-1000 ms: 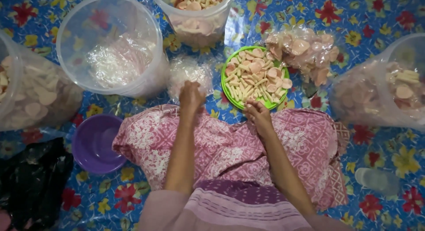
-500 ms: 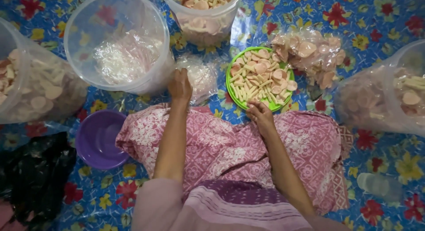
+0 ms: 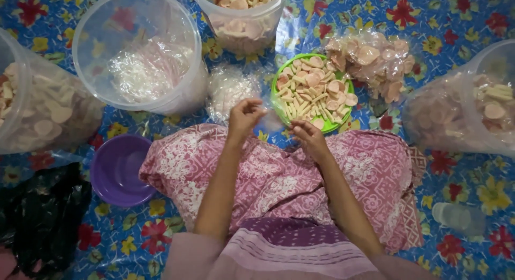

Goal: The person sorts sliced food items from a green plate and puts them into clear containers by hand while sitting on the floor.

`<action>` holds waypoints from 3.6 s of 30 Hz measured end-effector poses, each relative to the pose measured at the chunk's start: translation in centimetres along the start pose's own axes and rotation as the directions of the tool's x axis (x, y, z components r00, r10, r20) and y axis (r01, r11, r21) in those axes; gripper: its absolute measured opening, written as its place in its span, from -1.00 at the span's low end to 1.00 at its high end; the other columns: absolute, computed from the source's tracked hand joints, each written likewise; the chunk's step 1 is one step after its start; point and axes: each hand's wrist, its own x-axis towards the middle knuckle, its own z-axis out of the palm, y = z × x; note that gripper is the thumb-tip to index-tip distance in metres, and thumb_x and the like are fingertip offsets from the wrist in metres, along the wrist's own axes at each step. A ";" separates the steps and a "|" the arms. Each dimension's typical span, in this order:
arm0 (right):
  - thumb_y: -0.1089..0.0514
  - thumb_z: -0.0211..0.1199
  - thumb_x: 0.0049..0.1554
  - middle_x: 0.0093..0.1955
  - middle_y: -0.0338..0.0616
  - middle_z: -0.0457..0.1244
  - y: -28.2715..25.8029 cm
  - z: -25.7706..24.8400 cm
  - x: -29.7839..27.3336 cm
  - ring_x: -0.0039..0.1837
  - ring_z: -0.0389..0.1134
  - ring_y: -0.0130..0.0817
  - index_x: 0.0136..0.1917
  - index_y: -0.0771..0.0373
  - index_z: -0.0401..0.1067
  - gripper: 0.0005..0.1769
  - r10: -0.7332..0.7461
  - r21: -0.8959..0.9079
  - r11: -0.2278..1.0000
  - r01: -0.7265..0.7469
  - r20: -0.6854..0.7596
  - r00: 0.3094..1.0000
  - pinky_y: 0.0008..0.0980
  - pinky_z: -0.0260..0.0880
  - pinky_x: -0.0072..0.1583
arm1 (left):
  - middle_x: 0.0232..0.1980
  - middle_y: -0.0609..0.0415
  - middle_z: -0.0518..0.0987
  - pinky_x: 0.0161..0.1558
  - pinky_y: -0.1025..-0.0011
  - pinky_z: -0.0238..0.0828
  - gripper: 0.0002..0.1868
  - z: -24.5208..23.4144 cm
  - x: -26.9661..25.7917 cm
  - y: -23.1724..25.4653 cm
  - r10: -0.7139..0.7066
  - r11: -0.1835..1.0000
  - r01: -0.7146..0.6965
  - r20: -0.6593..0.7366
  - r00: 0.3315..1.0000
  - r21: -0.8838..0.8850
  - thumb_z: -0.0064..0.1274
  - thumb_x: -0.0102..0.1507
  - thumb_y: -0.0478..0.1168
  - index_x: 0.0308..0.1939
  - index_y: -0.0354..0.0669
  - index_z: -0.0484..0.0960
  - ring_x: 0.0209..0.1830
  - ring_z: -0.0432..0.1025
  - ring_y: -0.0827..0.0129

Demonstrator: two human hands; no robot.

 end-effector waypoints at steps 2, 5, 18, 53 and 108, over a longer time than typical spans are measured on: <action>0.20 0.28 0.02 -0.07 -0.03 0.27 -1.3 0.8 -1.1 -0.06 0.36 -0.30 0.10 0.28 0.38 -0.64 -0.009 -0.010 1.000 0.009 0.007 1.000 -0.44 0.41 -0.04 | -0.48 0.19 0.53 -0.67 0.68 0.31 -0.64 1.2 -0.6 -0.7 -0.037 0.999 0.037 0.008 0.999 0.004 0.30 -0.08 -0.33 -0.21 -0.05 0.61 -0.66 0.34 0.63; 0.20 0.31 -0.01 -0.20 -0.10 0.27 -0.6 0.4 -1.0 -0.17 0.35 -0.38 0.00 0.28 0.41 -0.71 -0.029 -0.059 0.998 0.029 0.007 1.000 -0.45 0.41 -0.11 | -0.49 0.14 0.52 -0.74 0.63 0.29 -0.64 2.4 -0.7 -1.8 -0.077 0.997 0.076 0.034 0.996 0.028 0.26 -0.07 -0.35 -0.20 -0.09 0.60 -0.74 0.34 0.56; 0.35 0.32 -0.09 -0.28 -0.11 0.24 1.1 -0.7 0.2 -0.24 0.31 -0.36 -0.16 0.29 0.37 -0.79 0.043 -0.111 0.993 -0.051 -0.069 0.997 -0.37 0.40 -0.30 | -0.18 -0.20 0.53 -0.16 0.17 0.42 -0.43 3.4 -2.4 -1.9 0.213 0.771 -0.393 0.379 0.901 0.501 0.22 0.01 0.11 -0.04 -0.13 0.51 -0.20 0.47 -0.07; 0.08 0.12 0.09 -0.31 -0.30 0.23 0.1 -0.4 0.2 -0.41 0.14 -0.60 -0.31 -0.01 0.25 -0.85 -0.007 0.054 0.999 0.008 -0.022 1.000 -0.70 0.05 -0.44 | -0.18 -0.18 0.50 -0.03 0.12 0.39 -0.23 3.5 -1.4 -4.5 0.358 0.834 -0.446 0.297 0.885 0.325 0.17 -0.04 0.18 0.20 0.10 0.31 -0.11 0.44 -0.09; 0.17 0.08 0.20 -0.13 -0.23 0.31 -0.1 -0.6 -0.2 -0.19 0.40 -0.45 -0.22 0.03 0.29 -0.86 -0.085 0.218 0.972 0.090 -0.033 0.996 -0.53 0.48 -0.12 | 0.15 -0.33 0.23 0.02 -0.08 0.35 -0.16 -2.8 -1.1 2.8 0.121 0.854 0.046 -0.284 0.951 0.518 0.08 0.06 -0.30 0.34 -0.25 -0.01 0.09 0.32 -0.18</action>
